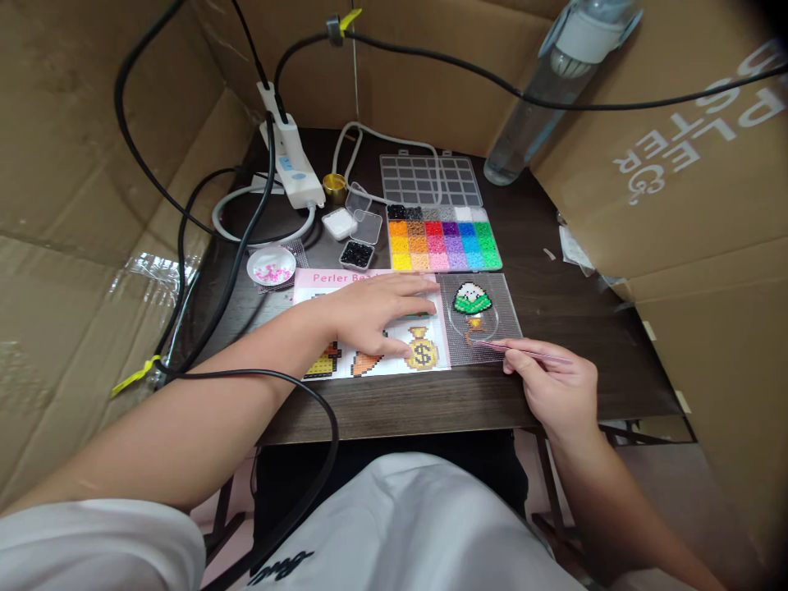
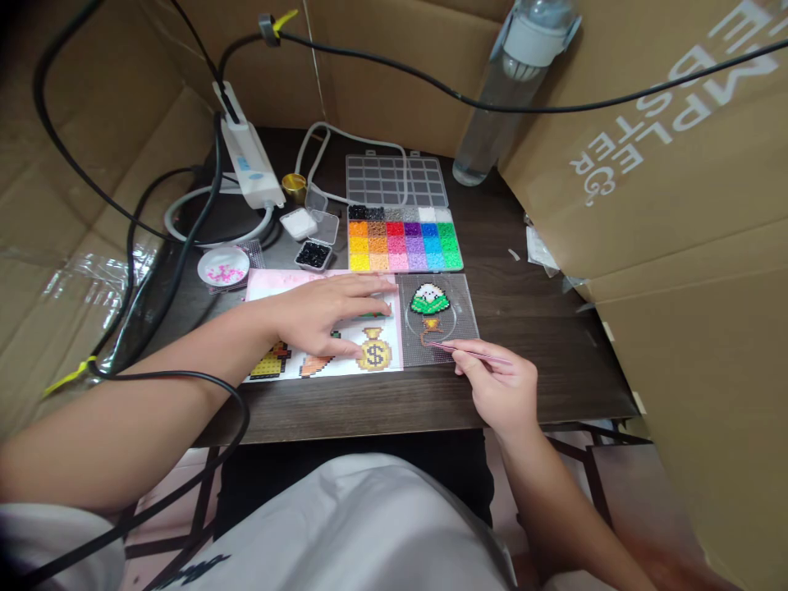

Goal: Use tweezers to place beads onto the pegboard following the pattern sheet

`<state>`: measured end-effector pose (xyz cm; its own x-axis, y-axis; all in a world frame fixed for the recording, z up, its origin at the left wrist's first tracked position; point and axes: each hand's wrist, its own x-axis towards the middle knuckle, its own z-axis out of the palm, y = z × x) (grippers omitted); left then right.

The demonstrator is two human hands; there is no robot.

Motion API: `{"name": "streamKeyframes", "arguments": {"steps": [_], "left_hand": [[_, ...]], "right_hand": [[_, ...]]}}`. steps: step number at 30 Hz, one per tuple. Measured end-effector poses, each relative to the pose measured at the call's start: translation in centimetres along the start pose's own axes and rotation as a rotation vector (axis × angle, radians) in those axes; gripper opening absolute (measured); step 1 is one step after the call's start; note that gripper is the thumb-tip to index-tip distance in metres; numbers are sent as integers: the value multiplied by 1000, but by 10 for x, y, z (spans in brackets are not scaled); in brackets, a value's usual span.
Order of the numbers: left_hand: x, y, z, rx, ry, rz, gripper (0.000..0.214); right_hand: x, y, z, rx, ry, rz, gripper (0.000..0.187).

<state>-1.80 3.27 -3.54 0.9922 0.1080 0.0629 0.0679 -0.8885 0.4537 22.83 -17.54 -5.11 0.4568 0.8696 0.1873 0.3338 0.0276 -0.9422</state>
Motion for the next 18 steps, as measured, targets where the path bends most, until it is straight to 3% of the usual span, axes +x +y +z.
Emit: {"name": "streamKeyframes", "arguments": {"steps": [18], "left_hand": [[-1, -3, 3, -11, 20, 14, 75]], "right_hand": [[-1, 18, -5, 122, 29, 65, 9]]}}
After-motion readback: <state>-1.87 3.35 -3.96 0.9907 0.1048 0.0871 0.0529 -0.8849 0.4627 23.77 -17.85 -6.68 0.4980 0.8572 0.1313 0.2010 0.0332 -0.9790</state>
